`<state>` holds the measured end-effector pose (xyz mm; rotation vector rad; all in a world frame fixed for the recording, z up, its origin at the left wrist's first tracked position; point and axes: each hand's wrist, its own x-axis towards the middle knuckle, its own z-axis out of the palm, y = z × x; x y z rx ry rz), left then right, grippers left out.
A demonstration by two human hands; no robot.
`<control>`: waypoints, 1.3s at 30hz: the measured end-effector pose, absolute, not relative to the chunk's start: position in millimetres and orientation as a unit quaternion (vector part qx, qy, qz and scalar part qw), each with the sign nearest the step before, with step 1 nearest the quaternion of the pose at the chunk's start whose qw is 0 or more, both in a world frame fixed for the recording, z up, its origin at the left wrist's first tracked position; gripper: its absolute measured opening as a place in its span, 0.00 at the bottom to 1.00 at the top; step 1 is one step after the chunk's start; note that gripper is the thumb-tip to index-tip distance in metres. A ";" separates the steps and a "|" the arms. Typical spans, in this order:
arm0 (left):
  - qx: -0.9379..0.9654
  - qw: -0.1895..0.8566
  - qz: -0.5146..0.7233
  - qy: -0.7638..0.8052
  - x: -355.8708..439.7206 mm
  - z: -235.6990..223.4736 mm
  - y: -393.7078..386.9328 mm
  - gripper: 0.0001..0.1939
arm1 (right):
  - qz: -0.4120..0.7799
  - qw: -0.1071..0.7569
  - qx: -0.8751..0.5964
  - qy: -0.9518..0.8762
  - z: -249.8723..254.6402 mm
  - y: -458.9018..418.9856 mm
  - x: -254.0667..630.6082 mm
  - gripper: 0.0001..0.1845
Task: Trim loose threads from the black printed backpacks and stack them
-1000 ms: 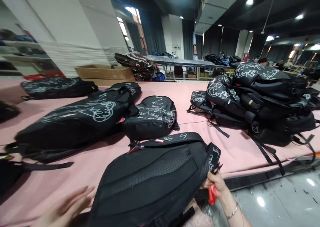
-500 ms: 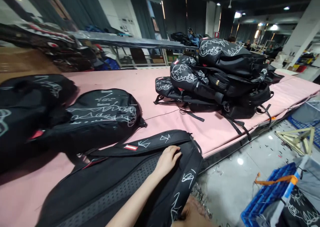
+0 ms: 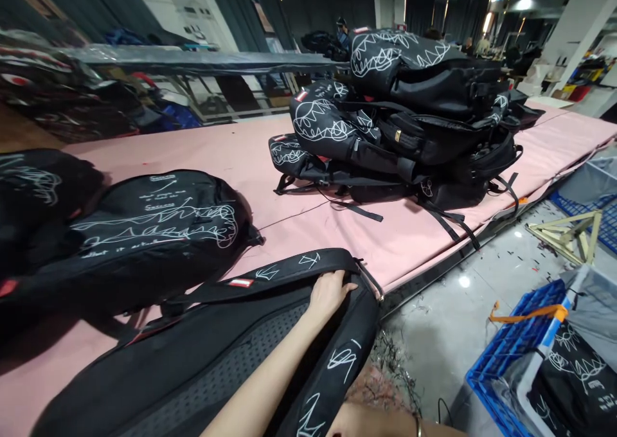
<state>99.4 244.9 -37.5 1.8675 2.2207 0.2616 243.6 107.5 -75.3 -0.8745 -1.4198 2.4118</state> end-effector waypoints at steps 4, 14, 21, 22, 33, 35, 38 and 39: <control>0.640 0.155 0.063 0.750 96.2 -40.3 260.1 0.07 | 0.788 0.109 -0.216 -0.566 -85.1 136.1 293.9 0.10; 0.592 0.253 0.186 0.742 72.7 -46.5 268.0 0.08 | 0.473 0.341 -0.486 -0.651 -74.6 250.2 283.9 0.13; 0.505 0.328 0.282 0.747 70.6 -57.1 276.2 0.09 | 0.234 0.272 -0.496 -0.791 -65.4 263.2 257.3 0.12; 0.491 0.339 0.289 0.749 71.0 -58.7 278.2 0.09 | 0.210 0.267 -0.487 -0.805 -65.4 263.7 257.0 0.12; 0.421 0.471 0.321 0.706 61.0 -66.5 290.4 0.09 | 0.063 0.172 -0.499 -0.847 -55.7 270.0 236.5 0.12; 0.410 0.490 0.329 0.695 59.5 -66.9 290.5 0.09 | 0.060 0.163 -0.521 -0.836 -54.4 268.4 234.8 0.12; 0.386 0.511 0.348 0.685 58.4 -68.5 290.1 0.10 | 0.066 0.132 -0.538 -0.830 -50.9 267.3 232.8 0.12; 0.378 0.517 0.353 0.682 58.2 -69.2 289.9 0.10 | 0.069 0.123 -0.537 -0.832 -49.6 267.3 232.0 0.12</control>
